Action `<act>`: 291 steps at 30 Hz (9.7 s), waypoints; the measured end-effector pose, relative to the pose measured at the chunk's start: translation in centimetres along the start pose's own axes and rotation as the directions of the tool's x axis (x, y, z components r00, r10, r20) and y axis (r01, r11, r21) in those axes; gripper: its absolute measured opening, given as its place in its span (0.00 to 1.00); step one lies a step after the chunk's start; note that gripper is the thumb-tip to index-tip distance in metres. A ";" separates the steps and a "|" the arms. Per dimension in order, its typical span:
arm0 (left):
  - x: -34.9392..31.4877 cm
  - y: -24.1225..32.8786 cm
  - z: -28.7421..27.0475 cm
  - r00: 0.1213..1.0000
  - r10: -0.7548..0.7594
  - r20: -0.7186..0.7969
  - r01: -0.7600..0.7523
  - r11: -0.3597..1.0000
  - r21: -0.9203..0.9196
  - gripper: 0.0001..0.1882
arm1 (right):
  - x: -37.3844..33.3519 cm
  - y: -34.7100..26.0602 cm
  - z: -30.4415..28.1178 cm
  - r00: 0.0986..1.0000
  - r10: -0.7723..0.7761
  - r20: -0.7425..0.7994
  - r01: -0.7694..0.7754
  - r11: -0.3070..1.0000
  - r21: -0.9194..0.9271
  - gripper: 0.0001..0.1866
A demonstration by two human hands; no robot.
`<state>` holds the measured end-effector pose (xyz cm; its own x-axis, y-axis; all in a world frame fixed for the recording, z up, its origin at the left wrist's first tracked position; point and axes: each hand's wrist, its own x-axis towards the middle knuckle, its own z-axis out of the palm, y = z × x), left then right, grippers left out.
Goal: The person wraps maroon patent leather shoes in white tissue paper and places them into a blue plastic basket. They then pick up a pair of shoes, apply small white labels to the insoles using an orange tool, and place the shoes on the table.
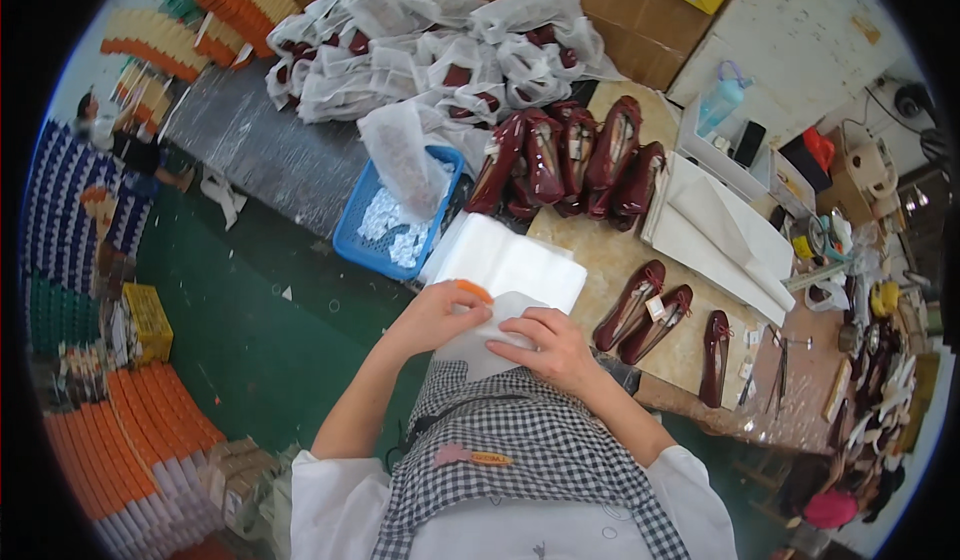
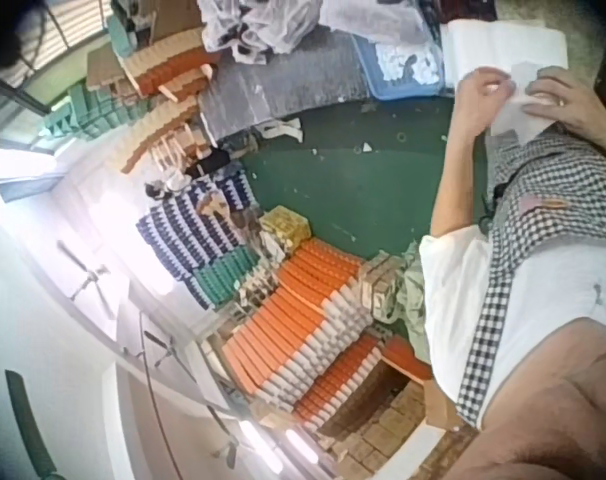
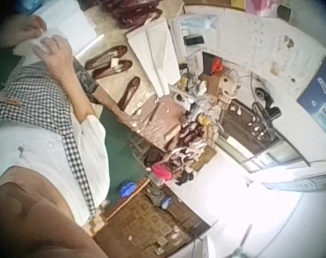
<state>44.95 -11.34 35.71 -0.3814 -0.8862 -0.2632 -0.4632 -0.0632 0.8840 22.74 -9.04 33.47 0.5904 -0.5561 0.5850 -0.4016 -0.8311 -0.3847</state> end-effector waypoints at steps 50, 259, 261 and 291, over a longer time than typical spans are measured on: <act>14.6 -4.3 -12.4 0.960 -0.130 -0.250 0.061 0.962 -0.266 0.12 | 4.9 16.2 0.8 0.413 0.898 -0.151 -0.772 0.433 0.465 0.27; 21.9 -7.8 -17.1 0.867 0.347 -0.357 -0.180 0.887 0.425 0.07 | 12.6 12.9 -2.2 0.543 0.758 0.361 -0.838 0.461 0.291 0.33; 21.3 -7.1 -15.9 0.875 0.398 -0.275 -0.267 0.872 0.410 0.06 | 13.7 10.5 -2.0 0.564 0.702 0.436 -0.805 0.586 0.098 0.31; 17.2 -7.5 -12.6 0.938 -0.024 -0.345 -0.006 0.996 -0.086 0.07 | 13.4 13.5 18.2 0.303 0.839 0.451 -0.621 -0.185 0.762 0.15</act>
<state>51.92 -31.88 29.42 -0.0703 -0.9883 -0.1352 -0.3909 -0.0974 0.9153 38.02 -27.90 23.10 0.1576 -0.8699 -0.4673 0.2409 0.4928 -0.8361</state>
